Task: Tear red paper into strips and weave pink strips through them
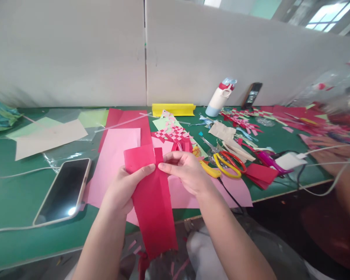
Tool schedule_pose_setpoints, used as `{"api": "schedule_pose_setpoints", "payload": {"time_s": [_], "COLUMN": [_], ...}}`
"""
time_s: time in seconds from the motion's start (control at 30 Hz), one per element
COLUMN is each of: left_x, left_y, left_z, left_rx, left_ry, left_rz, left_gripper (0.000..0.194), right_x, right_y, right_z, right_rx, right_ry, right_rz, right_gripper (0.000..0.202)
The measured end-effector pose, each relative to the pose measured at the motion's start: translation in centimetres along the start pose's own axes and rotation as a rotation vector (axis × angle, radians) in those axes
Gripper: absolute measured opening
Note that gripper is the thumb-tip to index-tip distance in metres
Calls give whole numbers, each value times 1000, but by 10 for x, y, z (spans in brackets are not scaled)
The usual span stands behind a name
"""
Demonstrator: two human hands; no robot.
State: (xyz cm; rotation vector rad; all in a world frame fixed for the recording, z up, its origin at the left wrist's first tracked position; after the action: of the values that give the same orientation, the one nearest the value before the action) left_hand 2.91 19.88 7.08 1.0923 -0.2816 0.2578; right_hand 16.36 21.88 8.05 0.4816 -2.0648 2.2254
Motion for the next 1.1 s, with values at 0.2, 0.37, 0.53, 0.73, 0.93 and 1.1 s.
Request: {"api": "schedule_pose_setpoints", "payload": {"time_s": [0.2, 0.37, 0.53, 0.73, 0.93, 1.1], "left_x": [3, 4, 1, -1, 0, -3], "left_y": [-1, -2, -1, 0, -2, -2], "left_z": [-1, -2, -1, -1, -1, -1], "left_rx": [-16, -31, -34, -30, -34, -33], "left_ry": [-31, -56, -32, -19, -38, -16], "left_rz": [11, 26, 14, -3, 15, 18], "left_gripper": [24, 27, 33, 31, 31, 29], "right_x": [1, 2, 2, 2, 4, 2], "right_y": [-1, -4, 0, -1, -5, -2], "right_z": [-1, 0, 2, 1, 2, 3], "right_rx": [-43, -48, 17, -10, -68, -21], "right_ry": [-1, -10, -20, 6, -11, -2], "right_rz": [-23, -56, -8, 13, 8, 69], "right_gripper": [19, 17, 21, 20, 16, 20]}}
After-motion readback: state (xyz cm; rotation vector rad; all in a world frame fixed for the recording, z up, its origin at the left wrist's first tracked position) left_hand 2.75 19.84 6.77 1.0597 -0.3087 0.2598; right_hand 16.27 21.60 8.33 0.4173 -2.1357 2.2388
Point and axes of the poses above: each hand's wrist, its own z-axis away from the middle knuckle, its own x-axis out of the palm, y = z × x, the point moved 8 cm from there along -z, towards the middle knuckle
